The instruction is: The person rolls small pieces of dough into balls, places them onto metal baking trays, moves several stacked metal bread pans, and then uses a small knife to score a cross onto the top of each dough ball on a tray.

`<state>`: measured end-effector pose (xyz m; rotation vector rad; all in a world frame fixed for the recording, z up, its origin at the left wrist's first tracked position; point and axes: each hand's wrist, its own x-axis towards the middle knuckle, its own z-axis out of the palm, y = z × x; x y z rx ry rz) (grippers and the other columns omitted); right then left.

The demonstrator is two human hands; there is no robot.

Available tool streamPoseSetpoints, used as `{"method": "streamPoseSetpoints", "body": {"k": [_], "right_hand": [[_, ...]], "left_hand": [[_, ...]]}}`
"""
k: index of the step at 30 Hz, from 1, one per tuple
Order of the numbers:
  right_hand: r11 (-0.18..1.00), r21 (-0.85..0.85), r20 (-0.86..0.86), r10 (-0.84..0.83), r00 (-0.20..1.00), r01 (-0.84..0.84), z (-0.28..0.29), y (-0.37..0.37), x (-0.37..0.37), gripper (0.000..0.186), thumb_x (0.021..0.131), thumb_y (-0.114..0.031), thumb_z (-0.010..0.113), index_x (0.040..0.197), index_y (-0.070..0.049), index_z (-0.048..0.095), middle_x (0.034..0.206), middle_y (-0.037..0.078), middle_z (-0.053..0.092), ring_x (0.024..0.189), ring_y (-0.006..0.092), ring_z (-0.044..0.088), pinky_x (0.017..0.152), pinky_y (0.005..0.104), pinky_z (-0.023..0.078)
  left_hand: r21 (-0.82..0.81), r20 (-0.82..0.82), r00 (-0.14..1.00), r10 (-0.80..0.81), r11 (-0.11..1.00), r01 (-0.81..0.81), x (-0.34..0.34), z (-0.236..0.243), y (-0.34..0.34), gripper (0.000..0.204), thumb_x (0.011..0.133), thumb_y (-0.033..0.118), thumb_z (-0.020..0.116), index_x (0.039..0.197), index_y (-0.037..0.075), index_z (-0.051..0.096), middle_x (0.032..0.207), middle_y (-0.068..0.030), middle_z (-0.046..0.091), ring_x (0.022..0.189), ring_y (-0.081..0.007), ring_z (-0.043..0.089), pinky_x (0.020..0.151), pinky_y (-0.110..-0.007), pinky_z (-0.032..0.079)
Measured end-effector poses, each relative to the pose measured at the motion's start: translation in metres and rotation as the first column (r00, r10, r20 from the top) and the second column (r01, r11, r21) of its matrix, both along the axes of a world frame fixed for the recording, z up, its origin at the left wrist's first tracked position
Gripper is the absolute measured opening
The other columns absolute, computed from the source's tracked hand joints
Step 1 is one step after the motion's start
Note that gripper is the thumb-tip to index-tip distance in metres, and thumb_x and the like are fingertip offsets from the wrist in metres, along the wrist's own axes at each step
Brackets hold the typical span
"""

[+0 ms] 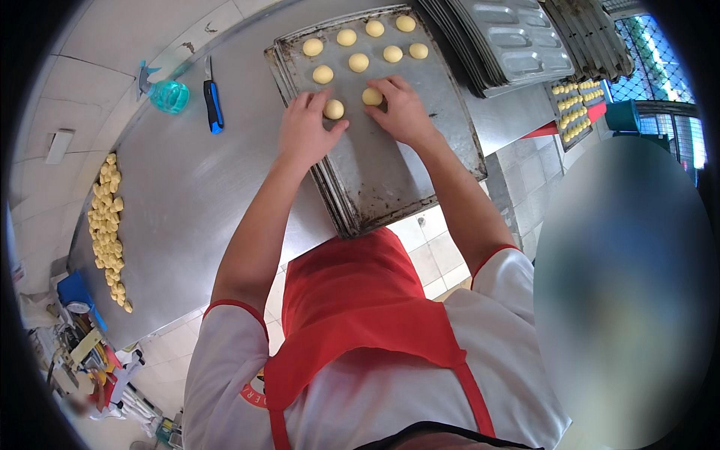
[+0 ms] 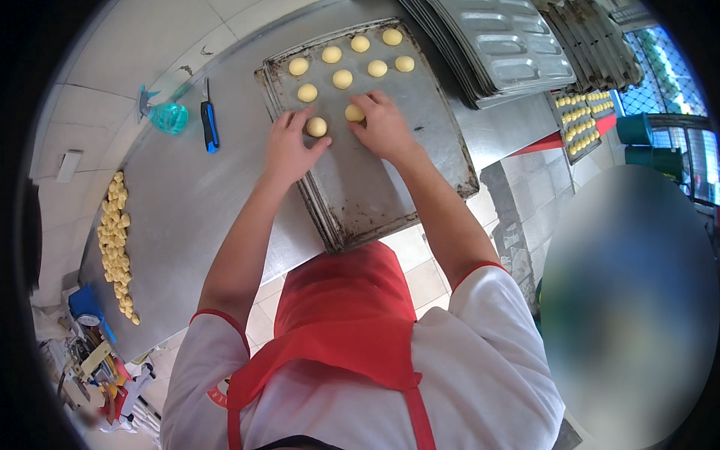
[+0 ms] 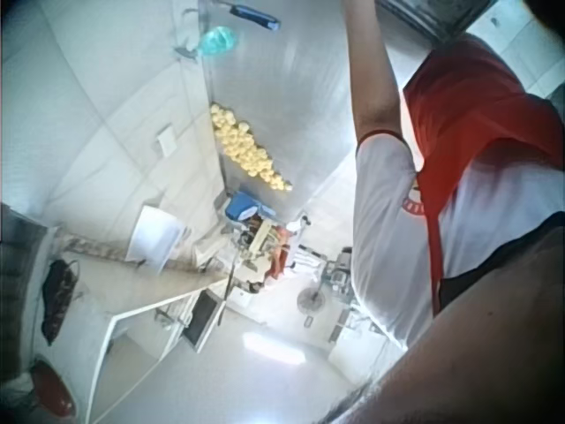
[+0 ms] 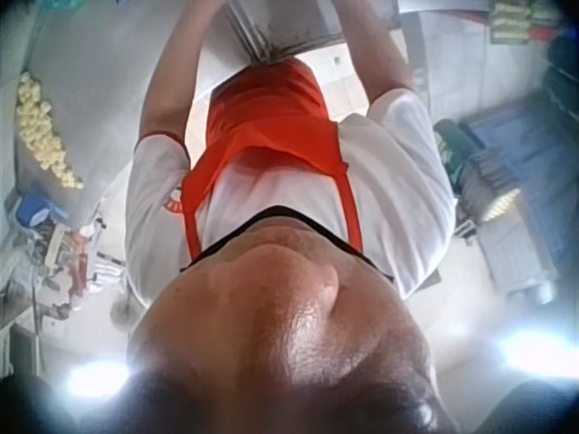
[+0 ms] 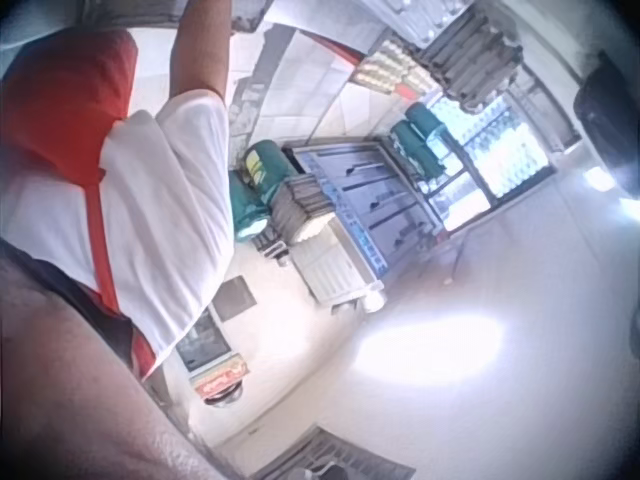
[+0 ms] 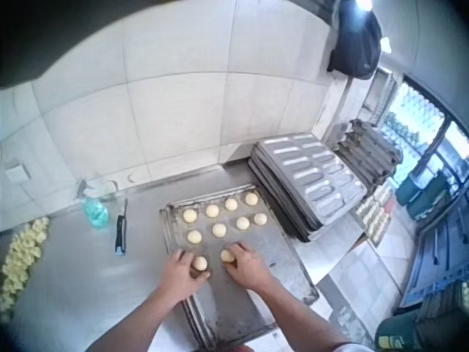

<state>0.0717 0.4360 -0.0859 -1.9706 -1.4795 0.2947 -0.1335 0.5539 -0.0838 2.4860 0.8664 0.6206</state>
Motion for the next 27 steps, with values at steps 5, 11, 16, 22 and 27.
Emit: {"method": "streamPoseSetpoints", "body": {"k": [5, 11, 16, 22, 27], "right_hand": [[0.993, -0.107, -0.085, -0.059, 0.995, 0.050, 0.012, 0.008, -0.011, 0.054, 0.085, -0.016, 0.086, 0.135, -0.006, 0.070, 0.133, 0.020, 0.066, 0.121, 0.0422, 0.066, 0.103, 0.0476, 0.056], [0.969, 0.118, -0.024, -0.217, 0.976, 0.218, 0.032, -0.102, -0.038, 0.055, 0.087, -0.019, 0.084, 0.137, -0.005, 0.067, 0.136, 0.022, 0.064, 0.131, 0.0437, 0.060, 0.112, 0.0487, 0.052], [0.740, -0.007, -0.063, -0.672, 0.738, 0.673, 0.029, -0.331, -0.114, 0.034, 0.094, -0.017, 0.081, 0.124, -0.006, 0.070, 0.121, 0.018, 0.067, 0.121, 0.0407, 0.064, 0.101, 0.0472, 0.056], [-0.182, -0.248, 0.046, -0.983, -0.176, 0.952, -0.075, -0.626, -0.281, 0.025, 0.107, -0.025, 0.064, 0.102, -0.002, 0.071, 0.095, 0.027, 0.072, 0.095, 0.0479, 0.071, 0.082, 0.0553, 0.057], [-0.629, -0.399, -0.054, -0.710, -0.702, 0.668, -0.115, -0.717, -0.414, 0.044, 0.106, -0.042, 0.065, 0.101, -0.001, 0.077, 0.096, 0.029, 0.074, 0.089, 0.0506, 0.072, 0.082, 0.0562, 0.058]], "left_hand": [[-0.220, -0.012, 1.000, 0.008, 0.975, -0.011, 0.007, -0.010, 0.007, 0.055, 0.084, 0.026, 0.089, 0.132, 0.006, 0.072, 0.117, -0.0136, 0.070, 0.117, -0.0369, 0.066, 0.101, -0.049, 0.054], [-0.012, 0.196, 0.980, -0.033, 0.999, 0.036, -0.007, 0.001, 0.000, 0.072, 0.090, 0.035, 0.088, 0.148, 0.004, 0.058, 0.137, -0.0238, 0.063, 0.133, -0.0445, 0.055, 0.113, -0.050, 0.048], [-0.055, 0.329, 0.941, -0.083, 0.993, 0.107, -0.038, 0.027, -0.076, 0.048, 0.093, 0.014, 0.084, 0.135, 0.000, 0.064, 0.129, -0.0193, 0.064, 0.122, -0.0393, 0.059, 0.104, -0.049, 0.049], [-0.096, 0.403, 0.570, -0.716, 0.586, 0.805, 0.022, 0.064, -0.283, 0.035, 0.092, 0.003, 0.080, 0.125, 0.000, 0.068, 0.122, -0.0179, 0.067, 0.110, -0.0324, 0.067, 0.095, -0.044, 0.057], [-0.467, 0.372, 0.308, -0.875, 0.110, 0.877, 0.046, 0.075, -0.445, 0.022, 0.103, 0.001, 0.072, 0.124, -0.002, 0.070, 0.087, -0.0071, 0.071, 0.073, -0.0143, 0.068, 0.067, -0.029, 0.057]]}}
